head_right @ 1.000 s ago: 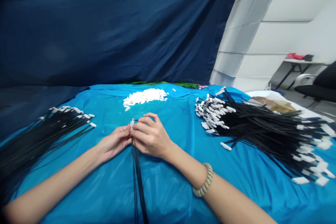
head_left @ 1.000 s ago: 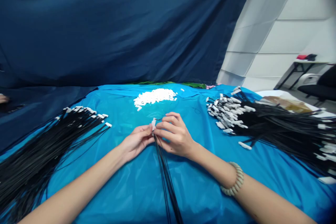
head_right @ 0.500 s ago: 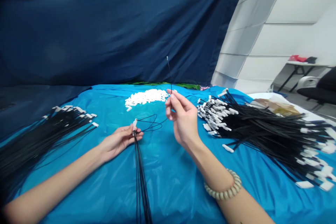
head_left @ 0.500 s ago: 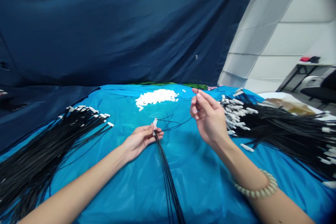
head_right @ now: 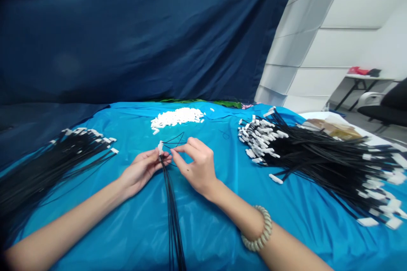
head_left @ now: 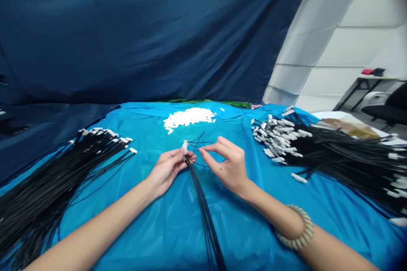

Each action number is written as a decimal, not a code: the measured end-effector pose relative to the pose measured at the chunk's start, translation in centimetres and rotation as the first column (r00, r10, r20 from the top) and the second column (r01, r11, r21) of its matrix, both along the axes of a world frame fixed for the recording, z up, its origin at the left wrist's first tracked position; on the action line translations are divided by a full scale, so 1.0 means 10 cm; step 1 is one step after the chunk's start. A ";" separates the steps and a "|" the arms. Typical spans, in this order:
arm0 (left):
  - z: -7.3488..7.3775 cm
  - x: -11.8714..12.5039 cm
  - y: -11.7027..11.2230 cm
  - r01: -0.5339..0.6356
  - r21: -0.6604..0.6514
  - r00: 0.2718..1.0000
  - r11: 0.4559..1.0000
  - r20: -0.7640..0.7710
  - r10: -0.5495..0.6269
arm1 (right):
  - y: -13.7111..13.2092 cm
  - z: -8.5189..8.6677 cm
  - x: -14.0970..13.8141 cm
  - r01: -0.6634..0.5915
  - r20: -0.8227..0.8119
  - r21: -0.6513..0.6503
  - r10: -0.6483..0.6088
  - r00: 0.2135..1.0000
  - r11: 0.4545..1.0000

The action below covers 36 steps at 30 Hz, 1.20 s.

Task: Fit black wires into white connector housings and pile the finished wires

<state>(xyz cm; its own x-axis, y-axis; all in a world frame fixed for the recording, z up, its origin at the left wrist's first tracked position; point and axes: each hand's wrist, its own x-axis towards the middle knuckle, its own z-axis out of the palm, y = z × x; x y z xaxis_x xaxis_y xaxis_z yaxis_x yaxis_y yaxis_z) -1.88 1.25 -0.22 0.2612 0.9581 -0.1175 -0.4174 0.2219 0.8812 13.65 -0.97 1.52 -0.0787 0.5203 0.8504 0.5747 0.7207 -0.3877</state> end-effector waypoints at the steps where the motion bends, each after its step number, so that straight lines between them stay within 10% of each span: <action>1: 0.00 0.00 0.00 -0.002 0.004 1.000 1.000 0.002 0.002 | 0.01 -0.01 0.00 0.004 0.003 0.002 -0.004 1.000 1.000; 36: -0.01 -0.02 -0.02 0.071 0.096 0.996 0.993 -0.054 -0.066 | 0.00 0.00 -0.01 0.071 0.089 0.043 -0.075 0.993 0.997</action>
